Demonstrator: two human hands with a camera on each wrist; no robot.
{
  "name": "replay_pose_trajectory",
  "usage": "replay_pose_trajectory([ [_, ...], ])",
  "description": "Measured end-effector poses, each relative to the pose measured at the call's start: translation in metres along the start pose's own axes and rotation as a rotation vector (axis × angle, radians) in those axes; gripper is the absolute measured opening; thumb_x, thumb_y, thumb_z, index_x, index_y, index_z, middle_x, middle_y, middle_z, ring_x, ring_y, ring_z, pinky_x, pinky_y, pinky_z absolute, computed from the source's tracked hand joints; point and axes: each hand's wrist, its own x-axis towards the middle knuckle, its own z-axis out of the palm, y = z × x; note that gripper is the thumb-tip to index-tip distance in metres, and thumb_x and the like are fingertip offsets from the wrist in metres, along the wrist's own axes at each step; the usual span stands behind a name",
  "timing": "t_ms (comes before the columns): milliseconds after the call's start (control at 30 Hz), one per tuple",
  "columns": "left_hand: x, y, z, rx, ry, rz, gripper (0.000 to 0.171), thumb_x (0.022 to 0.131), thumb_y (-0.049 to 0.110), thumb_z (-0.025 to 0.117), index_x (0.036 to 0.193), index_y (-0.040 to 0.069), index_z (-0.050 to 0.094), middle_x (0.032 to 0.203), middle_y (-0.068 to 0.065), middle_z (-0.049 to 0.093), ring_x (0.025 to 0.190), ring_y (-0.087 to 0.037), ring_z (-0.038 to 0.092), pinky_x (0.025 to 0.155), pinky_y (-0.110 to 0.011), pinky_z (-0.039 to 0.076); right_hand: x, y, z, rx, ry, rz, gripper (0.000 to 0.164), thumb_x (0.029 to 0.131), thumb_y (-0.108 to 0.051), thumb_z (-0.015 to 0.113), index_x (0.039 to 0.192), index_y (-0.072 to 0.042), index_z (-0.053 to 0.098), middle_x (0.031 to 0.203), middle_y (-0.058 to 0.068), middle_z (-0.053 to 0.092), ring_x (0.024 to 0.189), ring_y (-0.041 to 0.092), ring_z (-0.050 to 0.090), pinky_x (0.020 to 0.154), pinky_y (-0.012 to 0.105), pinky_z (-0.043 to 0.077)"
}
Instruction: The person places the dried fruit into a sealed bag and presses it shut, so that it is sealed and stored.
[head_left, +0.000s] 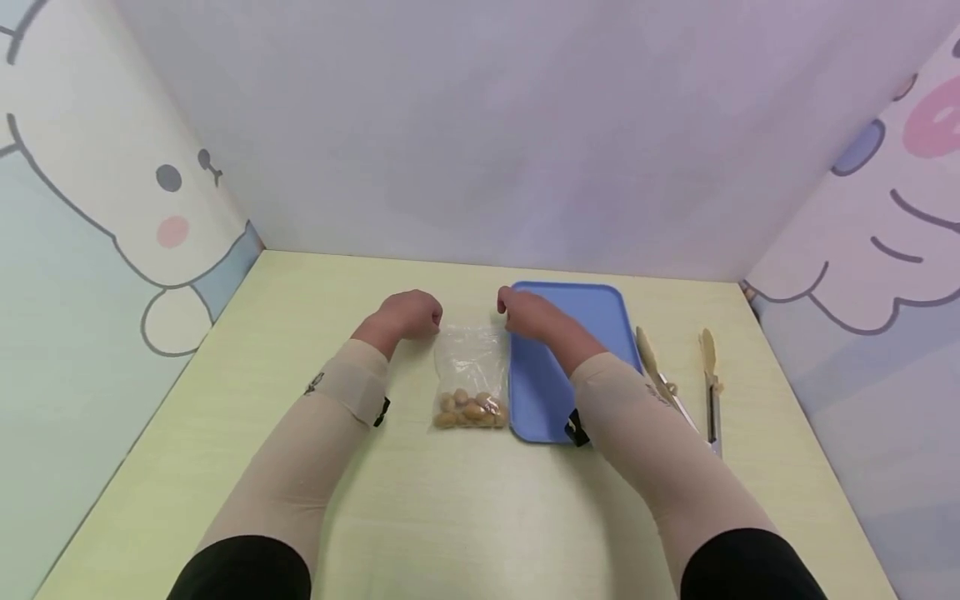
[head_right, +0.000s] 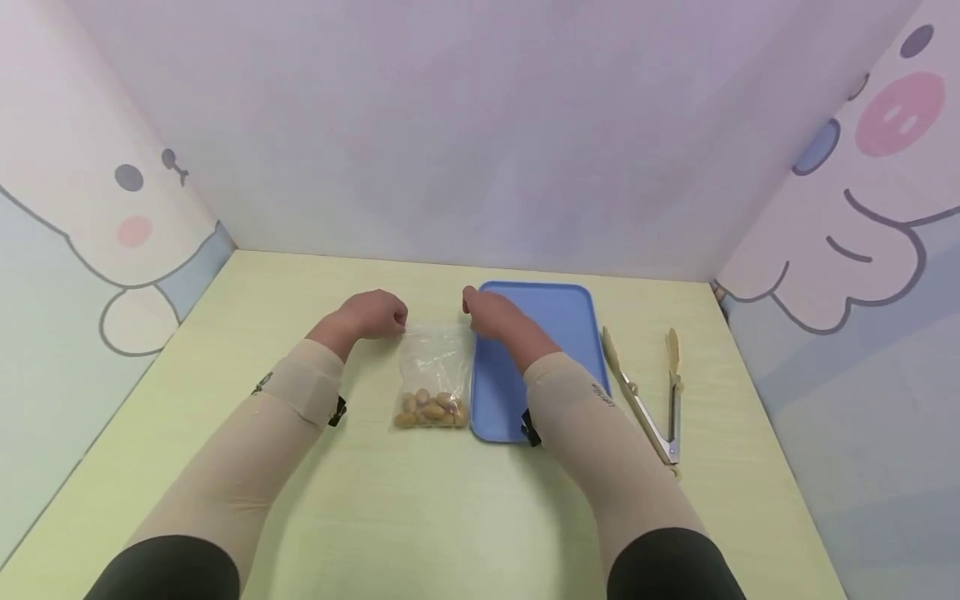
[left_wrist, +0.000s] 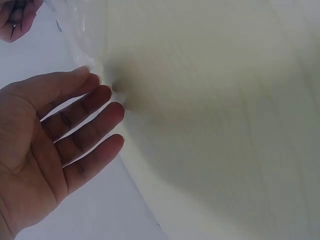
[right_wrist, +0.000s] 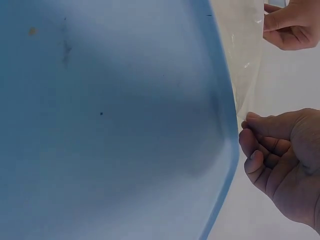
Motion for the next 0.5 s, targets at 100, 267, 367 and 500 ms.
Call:
replay_pose_trajectory([
  [100,0.003,0.000,0.002,-0.004,-0.009,0.005,0.021,0.092,0.017,0.058,0.072,0.017,0.054,0.075,0.000,0.053,0.073,-0.018,0.050,0.064,-0.034,0.038,0.002,0.000,0.000,-0.014,-0.001,0.022,0.026,0.093,0.000,0.050,0.119,-0.007,0.049,0.108,0.012,0.060,0.092,0.026,0.055,0.082,0.040,0.046],
  [267,0.000,-0.003,0.008,-0.050,-0.007,-0.019,0.015,0.097,0.025,0.056,0.087,0.015,0.060,0.086,-0.002,0.059,0.079,-0.020,0.053,0.070,-0.036,0.041,-0.004,0.001,0.000,-0.004,0.020,0.046,0.026,0.096,-0.009,0.053,0.122,-0.008,0.048,0.113,0.011,0.060,0.097,0.025,0.057,0.084,0.039,0.047],
  [367,-0.009,-0.005,0.010,-0.137,0.037,-0.038,0.030,0.099,0.037,0.054,0.115,0.013,0.060,0.109,-0.006,0.064,0.097,-0.023,0.060,0.084,-0.041,0.047,-0.017,0.002,-0.004,0.025,0.081,0.040,0.034,0.099,-0.022,0.055,0.129,-0.009,0.047,0.121,0.011,0.059,0.105,0.027,0.059,0.087,0.043,0.048],
  [500,-0.030,-0.005,0.013,-0.246,0.167,-0.048,0.068,0.098,0.054,0.050,0.150,0.014,0.033,0.147,-0.011,0.046,0.134,-0.031,0.046,0.105,-0.050,0.039,-0.042,0.005,-0.012,0.059,0.212,0.012,0.053,0.101,-0.039,0.053,0.143,-0.010,0.041,0.138,0.012,0.052,0.124,0.031,0.053,0.098,0.049,0.043],
])
